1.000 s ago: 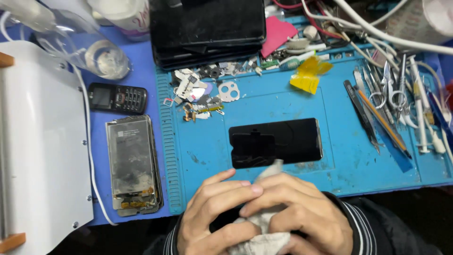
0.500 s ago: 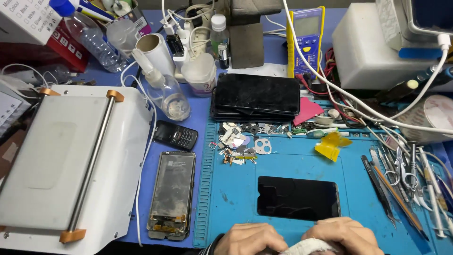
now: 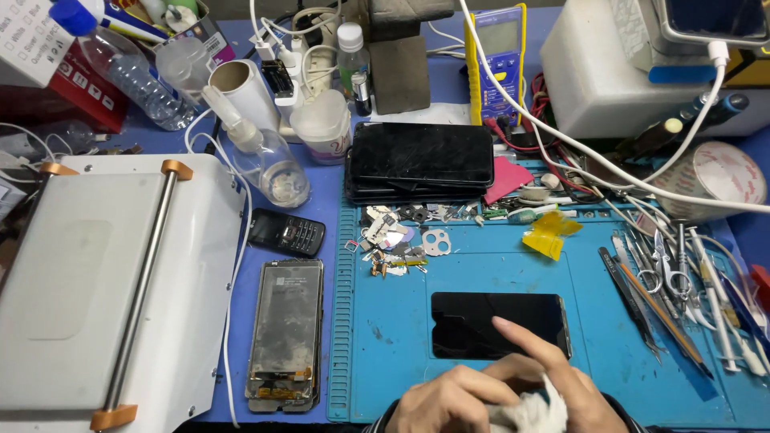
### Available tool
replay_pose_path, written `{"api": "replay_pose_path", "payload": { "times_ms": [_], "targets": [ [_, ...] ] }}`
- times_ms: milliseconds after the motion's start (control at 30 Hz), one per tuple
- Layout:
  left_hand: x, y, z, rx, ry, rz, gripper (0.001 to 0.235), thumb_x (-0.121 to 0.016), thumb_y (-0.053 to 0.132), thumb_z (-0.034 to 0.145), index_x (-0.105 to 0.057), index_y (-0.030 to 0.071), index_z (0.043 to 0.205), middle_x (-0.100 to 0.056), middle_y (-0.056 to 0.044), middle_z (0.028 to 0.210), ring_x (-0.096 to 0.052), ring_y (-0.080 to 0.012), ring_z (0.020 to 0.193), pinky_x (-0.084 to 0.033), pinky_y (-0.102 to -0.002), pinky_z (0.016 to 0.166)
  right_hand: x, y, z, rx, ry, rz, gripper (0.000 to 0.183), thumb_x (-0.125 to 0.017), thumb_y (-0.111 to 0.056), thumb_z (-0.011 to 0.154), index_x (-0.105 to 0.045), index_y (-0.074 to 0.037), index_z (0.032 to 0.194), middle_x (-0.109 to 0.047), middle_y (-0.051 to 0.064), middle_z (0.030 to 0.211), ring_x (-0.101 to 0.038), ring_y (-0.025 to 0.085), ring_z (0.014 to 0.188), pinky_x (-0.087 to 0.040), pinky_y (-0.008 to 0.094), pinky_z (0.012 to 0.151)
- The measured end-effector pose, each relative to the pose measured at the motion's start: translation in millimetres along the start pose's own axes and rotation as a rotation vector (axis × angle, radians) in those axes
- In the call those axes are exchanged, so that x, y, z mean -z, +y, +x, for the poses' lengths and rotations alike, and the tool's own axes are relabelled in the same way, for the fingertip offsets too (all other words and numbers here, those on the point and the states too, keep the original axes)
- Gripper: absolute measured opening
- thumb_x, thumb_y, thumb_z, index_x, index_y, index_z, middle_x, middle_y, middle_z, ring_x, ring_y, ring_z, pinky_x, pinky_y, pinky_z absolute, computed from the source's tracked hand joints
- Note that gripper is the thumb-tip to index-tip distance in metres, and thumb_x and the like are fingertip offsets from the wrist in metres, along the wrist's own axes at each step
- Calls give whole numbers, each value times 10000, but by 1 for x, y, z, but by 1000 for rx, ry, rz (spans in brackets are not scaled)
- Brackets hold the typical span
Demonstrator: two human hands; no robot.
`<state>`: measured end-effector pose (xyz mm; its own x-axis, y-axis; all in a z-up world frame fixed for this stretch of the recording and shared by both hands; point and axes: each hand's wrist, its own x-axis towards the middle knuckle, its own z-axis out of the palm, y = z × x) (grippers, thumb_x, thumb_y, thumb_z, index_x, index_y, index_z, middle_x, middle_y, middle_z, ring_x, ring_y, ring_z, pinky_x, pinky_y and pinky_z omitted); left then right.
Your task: Cleaning a smartphone screen using a cloth and cleaning solution at a repair station.
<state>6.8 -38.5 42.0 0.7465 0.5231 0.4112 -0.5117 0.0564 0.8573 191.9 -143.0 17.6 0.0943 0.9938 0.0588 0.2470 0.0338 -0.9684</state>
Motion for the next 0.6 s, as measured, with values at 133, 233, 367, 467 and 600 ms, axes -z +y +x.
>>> {"api": "replay_pose_path", "payload": {
  "times_ms": [133, 233, 367, 467, 600],
  "targets": [
    [-6, 15, 9, 56, -120, 390, 444, -331, 390, 1123, -654, 90, 1070, -684, -80, 1081, -694, -207, 1126, -553, -451, 1201, 8, 35, -20, -319, -257, 406, 849, -694, -457, 880, -323, -124, 1567, -667, 182, 1429, -664, 303, 1361, -418, 438, 1122],
    [-7, 1, 9, 13, -271, 556, 173, -535, 120, 1065, -666, 80, 1172, -608, -63, 1264, -568, -190, 1337, -452, -440, 1238, 15, 13, -22, -257, -197, 654, 775, -727, -391, 916, -398, 0, 1499, -621, 253, 1475, -666, 369, 1354, -475, 485, 1115],
    [-3, -2, 9, -96, -206, 774, 267, -500, 180, 1080, -562, 107, 1329, -593, 130, 1363, -558, -155, 1300, -461, -412, 1204, 69, 29, -59, -130, 49, 133, 375, -753, -259, 867, -749, -31, 1163, -836, 145, 1138, -829, 269, 1066, -648, 456, 914],
    [4, 4, 13, 192, -224, 363, 257, -524, 254, 1037, -601, 151, 1260, -666, -33, 1267, -645, -200, 1269, -497, -381, 1194, 105, 14, -68, -11, -69, 117, 412, -644, -360, 966, -883, -45, 853, -843, 154, 812, -804, 265, 743, -594, 417, 623],
    [13, -14, 14, -163, -313, 617, 138, -590, 178, 1021, -673, 98, 1096, -702, -93, 1255, -709, -269, 1134, -577, -458, 1045, 181, 136, -169, -541, 419, -198, 289, -836, -165, 820, -740, 105, 788, -778, 263, 658, -739, 330, 482, -604, 364, 399]
  ]
}}
